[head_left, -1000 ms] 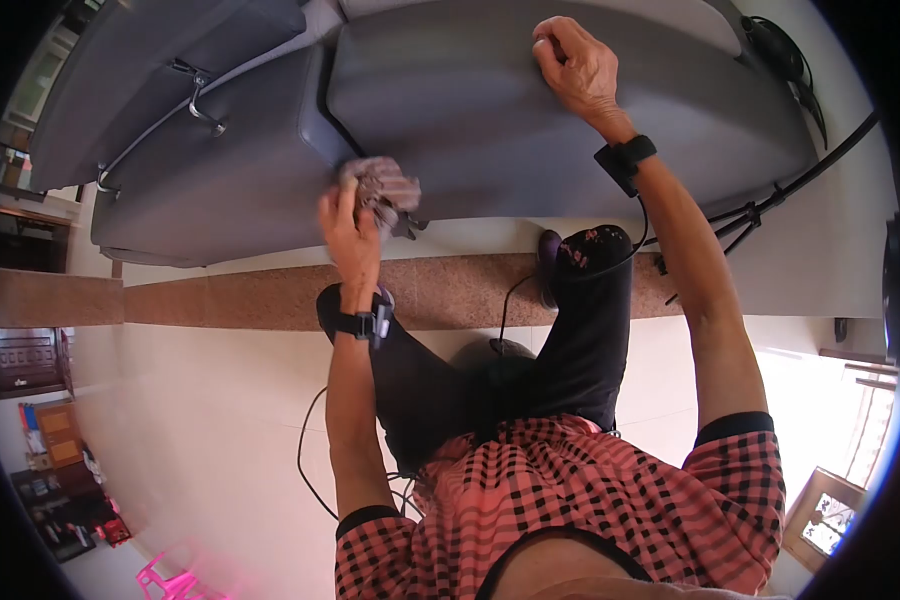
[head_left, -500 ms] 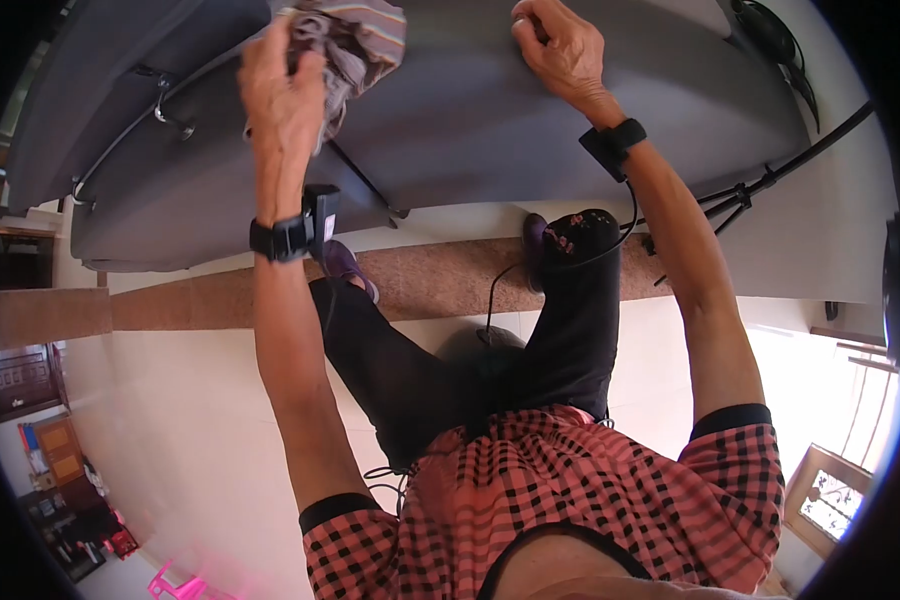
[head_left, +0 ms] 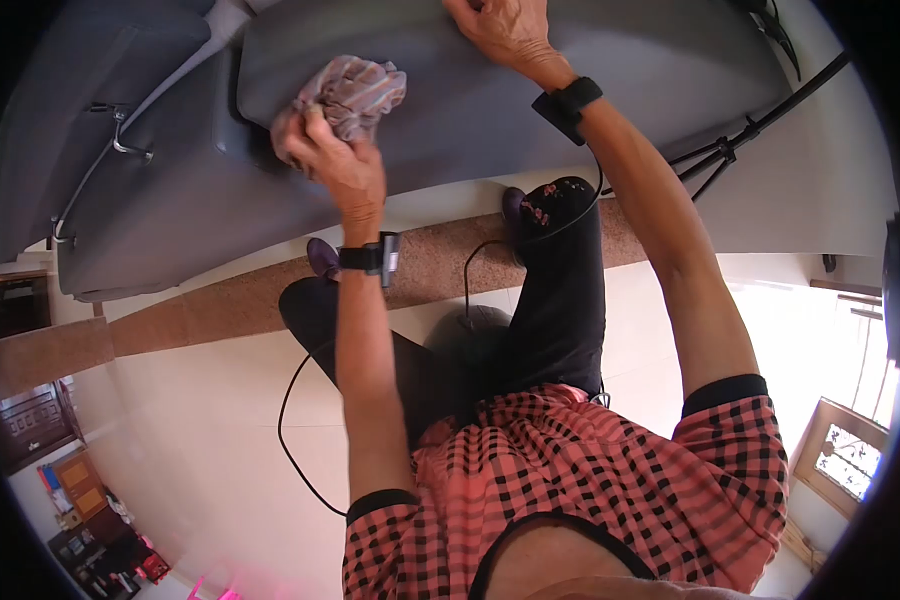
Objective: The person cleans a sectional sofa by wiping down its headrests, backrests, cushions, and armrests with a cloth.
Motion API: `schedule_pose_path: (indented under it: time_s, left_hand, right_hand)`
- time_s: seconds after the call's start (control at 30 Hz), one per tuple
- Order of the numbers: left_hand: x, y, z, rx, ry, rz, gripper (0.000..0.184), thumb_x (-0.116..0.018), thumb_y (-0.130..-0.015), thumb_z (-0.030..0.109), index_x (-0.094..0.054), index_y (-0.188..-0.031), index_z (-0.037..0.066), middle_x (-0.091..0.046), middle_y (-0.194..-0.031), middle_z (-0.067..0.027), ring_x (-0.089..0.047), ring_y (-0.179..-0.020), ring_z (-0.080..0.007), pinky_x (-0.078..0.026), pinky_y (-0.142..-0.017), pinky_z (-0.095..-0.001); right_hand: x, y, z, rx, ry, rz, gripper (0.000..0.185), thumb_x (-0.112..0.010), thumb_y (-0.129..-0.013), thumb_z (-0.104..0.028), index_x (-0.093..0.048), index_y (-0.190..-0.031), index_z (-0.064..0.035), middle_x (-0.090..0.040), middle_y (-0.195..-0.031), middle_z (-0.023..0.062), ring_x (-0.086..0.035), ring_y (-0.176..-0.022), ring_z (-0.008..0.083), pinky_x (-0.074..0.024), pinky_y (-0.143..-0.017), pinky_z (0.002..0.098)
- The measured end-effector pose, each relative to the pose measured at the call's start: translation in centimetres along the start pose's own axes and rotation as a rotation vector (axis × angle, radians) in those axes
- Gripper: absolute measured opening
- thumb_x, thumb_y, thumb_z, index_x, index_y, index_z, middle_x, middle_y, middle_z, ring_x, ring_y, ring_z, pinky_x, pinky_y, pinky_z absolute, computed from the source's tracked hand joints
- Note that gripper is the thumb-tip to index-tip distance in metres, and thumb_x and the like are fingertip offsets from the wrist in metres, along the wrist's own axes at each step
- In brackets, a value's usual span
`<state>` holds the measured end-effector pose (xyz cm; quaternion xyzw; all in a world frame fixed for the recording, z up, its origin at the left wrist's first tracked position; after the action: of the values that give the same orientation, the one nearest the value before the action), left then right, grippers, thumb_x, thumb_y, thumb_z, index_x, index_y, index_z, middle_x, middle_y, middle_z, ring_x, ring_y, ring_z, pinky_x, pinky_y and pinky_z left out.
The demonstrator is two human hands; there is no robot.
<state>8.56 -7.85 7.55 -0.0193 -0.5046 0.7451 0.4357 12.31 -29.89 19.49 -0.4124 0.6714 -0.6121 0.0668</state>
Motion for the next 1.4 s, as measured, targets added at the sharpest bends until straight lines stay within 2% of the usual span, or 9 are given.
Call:
schedule_pose_path:
  time_s: [0.17,0.33,0.43,0.57,0.67,0.83,1.0,1.2,1.4]
  left_hand:
    - [-8.5,9.1,-2.2,0.314,0.274,-0.198,0.050,-0.053,-0.079,-0.003,-0.043,-0.128,-0.001,-0.040,-0.122,-0.0266,-0.045,-0.117,-0.0452,-0.038,-0.101,-0.0482]
    - [-10.9,18.4,-7.8,0.953,0.564,-0.249,0.038,-0.058,-0.084,0.004,-0.049,-0.120,0.000,-0.057,-0.109,-0.0136,-0.055,-0.102,-0.0250,-0.042,-0.095,-0.0390]
    - [-6.1,12.8,-5.6,0.787,0.808,-0.113,0.037,-0.058,-0.085,0.002,-0.049,-0.121,-0.001,-0.057,-0.109,-0.0115,-0.055,-0.100,-0.0217,-0.042,-0.094,-0.0367]
    - [3.5,-0.7,2.3,0.126,0.343,0.112,0.039,-0.060,-0.084,0.002,-0.050,-0.122,-0.001,-0.055,-0.112,-0.0141,-0.053,-0.106,-0.0243,-0.042,-0.094,-0.0355]
    - [2.8,-4.1,4.0,-0.120,0.181,0.075,0.048,-0.061,-0.081,-0.001,-0.048,-0.127,0.000,-0.049,-0.117,-0.0172,-0.049,-0.112,-0.0318,-0.041,-0.095,-0.0386]
    - [-0.4,-1.6,3.8,-0.216,-0.003,0.054,0.056,-0.058,-0.074,-0.007,-0.049,-0.128,0.006,-0.040,-0.123,-0.0212,-0.037,-0.119,-0.0410,-0.032,-0.101,-0.0517]
    - [-0.9,1.0,1.6,0.020,0.170,0.174,0.055,-0.053,-0.079,-0.008,-0.044,-0.132,0.003,-0.040,-0.123,-0.0195,-0.041,-0.118,-0.0349,-0.031,-0.105,-0.0477]
    - [-9.2,15.0,-11.1,1.079,0.718,0.383,0.043,-0.054,-0.086,0.004,-0.045,-0.127,0.001,-0.052,-0.121,-0.0114,-0.053,-0.105,-0.0214,-0.043,-0.093,-0.0320]
    - [-17.9,25.7,-18.3,1.536,0.991,0.326,0.035,-0.055,-0.087,0.008,-0.053,-0.123,0.006,-0.058,-0.117,-0.0011,-0.056,-0.102,-0.0181,-0.048,-0.082,-0.0337]
  right_hand:
    - [0.1,-0.1,0.0,0.010,0.007,0.026,0.003,-0.058,-0.082,-0.010,-0.056,-0.082,-0.0072,-0.060,-0.079,0.0138,-0.061,-0.072,0.0369,-0.0488,-0.062,0.0441]
    - [0.2,-0.4,-0.3,0.016,0.006,0.021,0.002,-0.058,-0.082,-0.009,-0.056,-0.082,-0.0070,-0.060,-0.078,0.0139,-0.061,-0.072,0.0371,-0.0488,-0.063,0.0442]
    - [-0.2,-0.4,-0.4,-0.010,-0.002,-0.008,0.002,-0.058,-0.082,-0.008,-0.056,-0.082,-0.0069,-0.060,-0.078,0.0137,-0.061,-0.072,0.0371,-0.0490,-0.063,0.0443]
    - [0.1,-0.3,-0.3,0.015,-0.017,0.012,0.002,-0.057,-0.082,-0.008,-0.056,-0.081,-0.0067,-0.060,-0.077,0.0134,-0.061,-0.072,0.0370,-0.0490,-0.063,0.0446]
    - [-0.4,-0.1,0.4,-0.012,-0.008,-0.006,0.003,-0.057,-0.082,-0.008,-0.056,-0.080,-0.0066,-0.060,-0.078,0.0136,-0.061,-0.072,0.0370,-0.0488,-0.063,0.0447]
    - [-0.6,-0.2,0.4,0.003,-0.004,0.001,0.003,-0.058,-0.081,-0.008,-0.056,-0.080,-0.0065,-0.061,-0.077,0.0139,-0.061,-0.071,0.0366,-0.0487,-0.062,0.0436]
    - [-1.2,-0.4,0.5,-0.039,0.007,-0.023,0.002,-0.059,-0.080,-0.007,-0.057,-0.080,-0.0059,-0.060,-0.075,0.0137,-0.061,-0.067,0.0363,-0.0488,-0.060,0.0426]
    - [-1.0,-0.5,-0.1,0.002,-0.015,-0.012,0.002,-0.059,-0.080,-0.006,-0.058,-0.080,-0.0057,-0.060,-0.074,0.0133,-0.061,-0.064,0.0347,-0.0482,-0.058,0.0411]
    - [-1.4,-0.7,-0.2,0.015,0.020,-0.013,0.003,-0.059,-0.079,-0.002,-0.059,-0.080,-0.0052,-0.058,-0.070,0.0123,-0.057,-0.055,0.0286,-0.0459,-0.053,0.0365]
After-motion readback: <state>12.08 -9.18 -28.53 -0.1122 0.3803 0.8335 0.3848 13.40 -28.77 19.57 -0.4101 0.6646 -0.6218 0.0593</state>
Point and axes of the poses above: each hand's wrist, its own y-axis away from the middle knuckle, its own x-axis out of the back of the hand, z = x × y, the point moved 10 cm from there along -y, towards the middle knuckle
